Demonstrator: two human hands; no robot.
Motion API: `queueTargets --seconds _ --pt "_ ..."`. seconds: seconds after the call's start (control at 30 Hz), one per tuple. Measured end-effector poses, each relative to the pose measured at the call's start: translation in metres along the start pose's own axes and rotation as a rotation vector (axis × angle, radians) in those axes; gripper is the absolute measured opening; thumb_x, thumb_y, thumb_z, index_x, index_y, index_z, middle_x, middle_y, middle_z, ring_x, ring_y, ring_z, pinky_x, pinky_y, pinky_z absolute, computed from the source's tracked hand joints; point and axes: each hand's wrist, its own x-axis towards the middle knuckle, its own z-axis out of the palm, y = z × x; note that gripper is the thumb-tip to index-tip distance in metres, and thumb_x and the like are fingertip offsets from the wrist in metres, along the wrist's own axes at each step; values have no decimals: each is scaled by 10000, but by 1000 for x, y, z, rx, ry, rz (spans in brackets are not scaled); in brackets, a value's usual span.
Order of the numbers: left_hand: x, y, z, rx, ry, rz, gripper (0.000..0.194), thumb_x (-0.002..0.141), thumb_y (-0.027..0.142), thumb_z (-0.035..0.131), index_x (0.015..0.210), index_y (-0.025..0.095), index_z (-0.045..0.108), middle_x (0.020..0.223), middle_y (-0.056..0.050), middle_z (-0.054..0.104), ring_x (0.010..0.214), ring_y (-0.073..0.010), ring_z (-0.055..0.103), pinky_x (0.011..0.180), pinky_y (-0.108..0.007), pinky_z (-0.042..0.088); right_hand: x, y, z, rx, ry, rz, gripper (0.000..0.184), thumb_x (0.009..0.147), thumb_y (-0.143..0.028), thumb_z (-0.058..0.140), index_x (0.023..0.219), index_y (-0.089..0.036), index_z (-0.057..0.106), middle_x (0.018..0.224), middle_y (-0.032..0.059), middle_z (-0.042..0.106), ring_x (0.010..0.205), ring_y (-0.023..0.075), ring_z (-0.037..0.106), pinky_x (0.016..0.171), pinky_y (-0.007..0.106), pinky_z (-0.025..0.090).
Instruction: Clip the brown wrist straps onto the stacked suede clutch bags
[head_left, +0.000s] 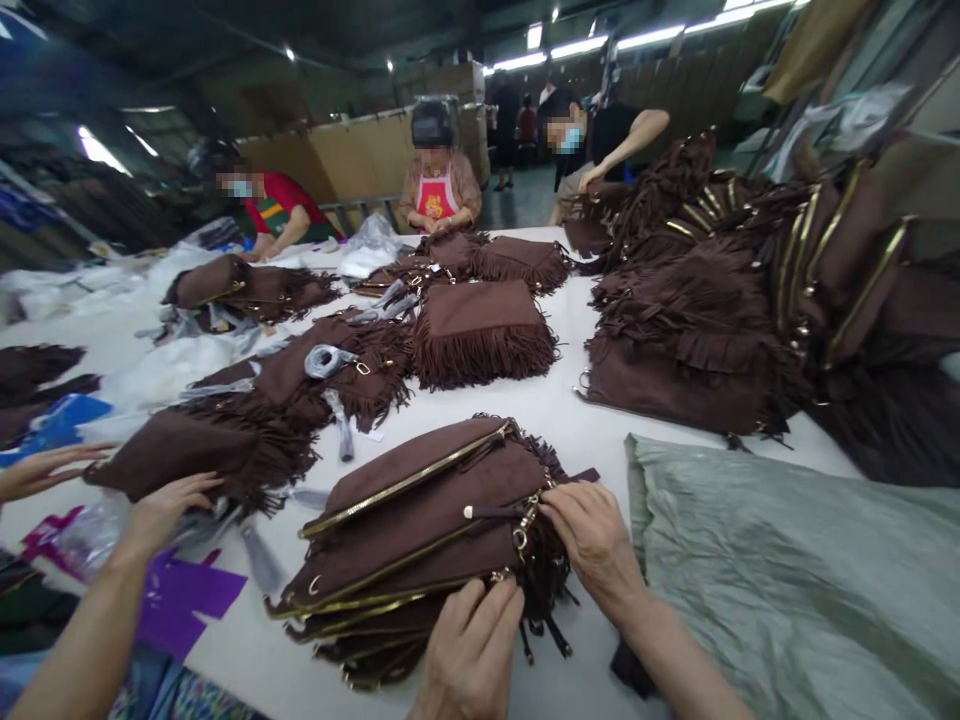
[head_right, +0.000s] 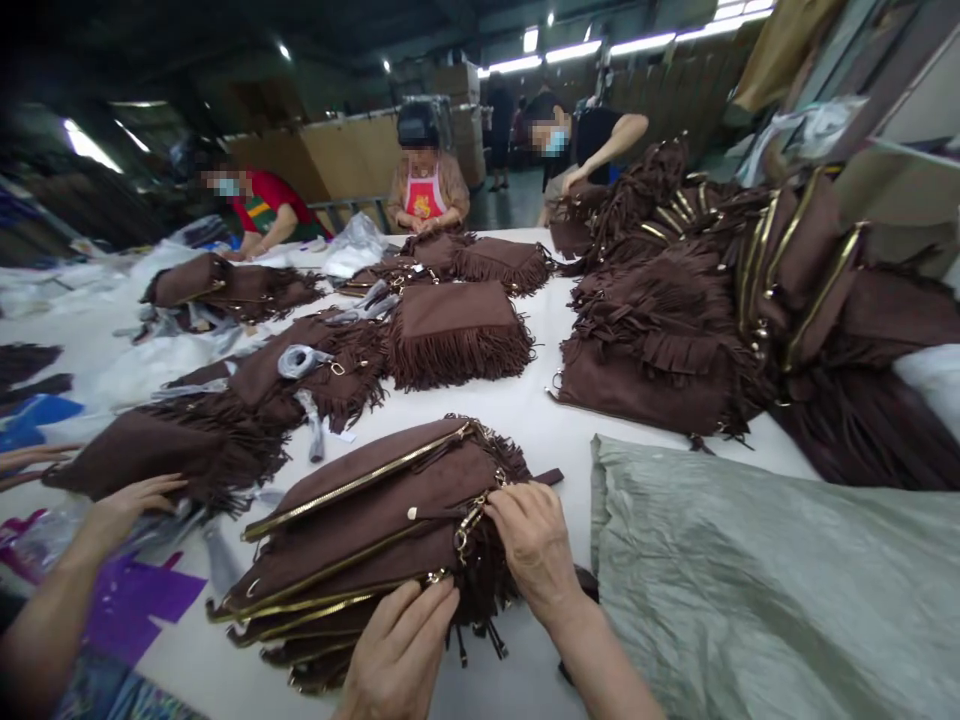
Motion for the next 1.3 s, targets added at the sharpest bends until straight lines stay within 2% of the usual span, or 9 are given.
queueTargets --seconds 0.2,0.37,0.47,0.63,0.8,0.9,1.1,1.2,1.3 --pt "15 -1 -15 44 -8 -138 423 765 114 538 1186 138 500 1079 -97 636 898 -201 573 781 -329 454 12 -10 -10 32 120 27 106 860 -138 434 856 -149 539 738 53 590 713 166 514 678 324 402" --pt "35 -5 -14 37 -74 -97 373 787 65 459 1158 69 495 1127 -120 603 1047 -192 519 869 -314 427 -30 -24 3 171 82 120 112 860 -141 420 896 -167 522 760 47 584 718 162 541 659 295 438" --pt "40 -2 -9 68 -111 -118 337 805 103 418 1126 73 517 1095 -119 619 996 -209 543 832 -347 439 -56 -36 12 272 2 157 166 859 -143 404 982 -171 512 826 59 592 772 169 551 676 293 463" --pt "47 4 -3 131 -329 -173 391 795 129 376 1168 85 486 1038 -111 641 786 -211 602 642 -339 471 -69 -50 19 365 -43 235 210 833 -165 418 1022 -192 507 777 43 581 725 174 552 643 307 487" --pt "74 7 0 114 -557 -327 357 810 121 352 1147 131 470 943 -78 652 754 -188 632 625 -297 476 -60 -47 20 587 -143 533 245 875 -258 327 1066 -190 465 717 3 611 641 136 597 596 237 503" --pt "90 4 -1 64 -634 -395 392 800 142 403 1192 151 417 972 -77 640 782 -195 637 639 -292 477 -50 -35 21 532 -120 555 315 866 -273 325 1136 -168 450 740 15 637 653 146 620 609 249 519" --pt "85 3 11 95 -545 -442 181 805 223 460 963 210 546 913 -32 623 728 -181 630 596 -274 470 -42 -15 24 356 -10 422 305 840 -197 361 1103 -165 511 1020 92 629 951 175 595 802 296 508" --pt "72 6 22 179 -409 -397 142 809 229 462 905 199 562 827 -23 615 691 -183 614 593 -286 468 -58 0 18 161 -85 406 260 860 -148 319 1029 -185 513 904 60 624 835 150 603 731 275 509" --pt "64 8 28 214 -306 -334 145 795 199 472 906 174 562 801 -29 621 686 -188 610 578 -287 467 -92 24 7 -169 -149 405 236 846 -138 340 977 -155 536 869 102 616 797 229 576 688 395 474"
